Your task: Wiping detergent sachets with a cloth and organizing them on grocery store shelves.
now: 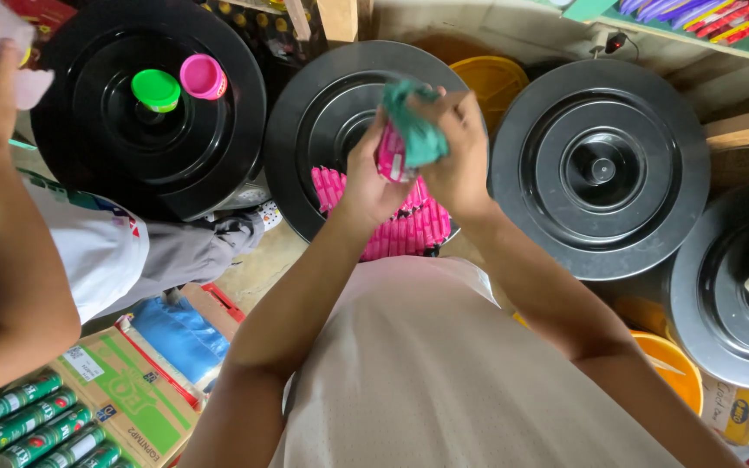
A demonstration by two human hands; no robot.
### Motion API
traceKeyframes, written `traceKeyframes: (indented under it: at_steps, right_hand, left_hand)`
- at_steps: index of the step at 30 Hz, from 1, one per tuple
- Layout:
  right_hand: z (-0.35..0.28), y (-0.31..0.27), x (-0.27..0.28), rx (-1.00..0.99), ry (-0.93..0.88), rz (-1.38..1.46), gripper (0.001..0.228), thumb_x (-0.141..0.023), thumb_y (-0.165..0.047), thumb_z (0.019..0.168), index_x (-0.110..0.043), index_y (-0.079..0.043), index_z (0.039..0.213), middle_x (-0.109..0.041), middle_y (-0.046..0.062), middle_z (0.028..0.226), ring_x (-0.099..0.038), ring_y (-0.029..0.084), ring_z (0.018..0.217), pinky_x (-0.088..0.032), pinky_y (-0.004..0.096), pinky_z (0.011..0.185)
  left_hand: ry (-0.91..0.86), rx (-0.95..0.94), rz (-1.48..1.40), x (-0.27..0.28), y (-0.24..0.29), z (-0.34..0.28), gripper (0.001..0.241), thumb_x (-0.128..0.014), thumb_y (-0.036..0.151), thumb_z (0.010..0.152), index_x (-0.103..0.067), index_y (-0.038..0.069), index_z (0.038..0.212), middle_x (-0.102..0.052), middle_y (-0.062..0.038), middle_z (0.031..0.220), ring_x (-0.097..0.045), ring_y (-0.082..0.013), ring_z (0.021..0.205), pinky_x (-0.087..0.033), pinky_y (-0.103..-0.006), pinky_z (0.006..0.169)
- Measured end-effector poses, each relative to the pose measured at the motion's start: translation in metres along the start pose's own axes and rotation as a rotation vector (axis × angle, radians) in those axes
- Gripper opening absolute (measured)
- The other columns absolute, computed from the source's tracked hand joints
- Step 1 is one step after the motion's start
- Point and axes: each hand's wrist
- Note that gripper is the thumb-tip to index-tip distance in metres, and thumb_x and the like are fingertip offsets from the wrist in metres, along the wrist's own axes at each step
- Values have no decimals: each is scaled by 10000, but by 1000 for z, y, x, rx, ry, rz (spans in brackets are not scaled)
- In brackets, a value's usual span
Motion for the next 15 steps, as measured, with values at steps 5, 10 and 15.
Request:
traceKeyframes:
  at_steps: [5, 10, 15]
  right_hand:
    - [-7, -27, -12, -160, -19, 37, 529, -797, 101, 800, -712, -81, 1290, -575, 152, 1241, -639, 335, 1169, -546, 378, 1022]
    - [-25, -24, -11, -48, -228, 183, 544, -758, 97, 772, -705, -83, 1282, -616, 136, 1254, -663, 323, 1216, -551, 362, 1044]
    - [1, -3, -20, -211, 9, 94, 506, -761, 100, 875, -711, -100, 1337, -628, 112, 1237, -685, 270, 1139, -573, 339, 1022]
  left_hand:
    - [223, 84, -104, 4, 4, 3, 532, -368, 440, 1163, -482, 66, 1524, -383, -155, 1671, -403, -284, 1521, -343, -437, 1276]
    - [195, -24, -214, 22, 9, 3, 521, -352, 474, 1110, -557, 97, 1405, -415, -171, 1598, -433, -306, 1472, -371, -433, 1206]
    - [-89, 74, -399, 58, -10, -15, 447, -305, 394, 1323, -467, 15, 1496, -487, -173, 1465, -513, -314, 1333, -429, -454, 1149]
Point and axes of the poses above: each hand's wrist, its own z-axis towards the middle knuckle, its own x-axis out of the back of the hand, y = z × x
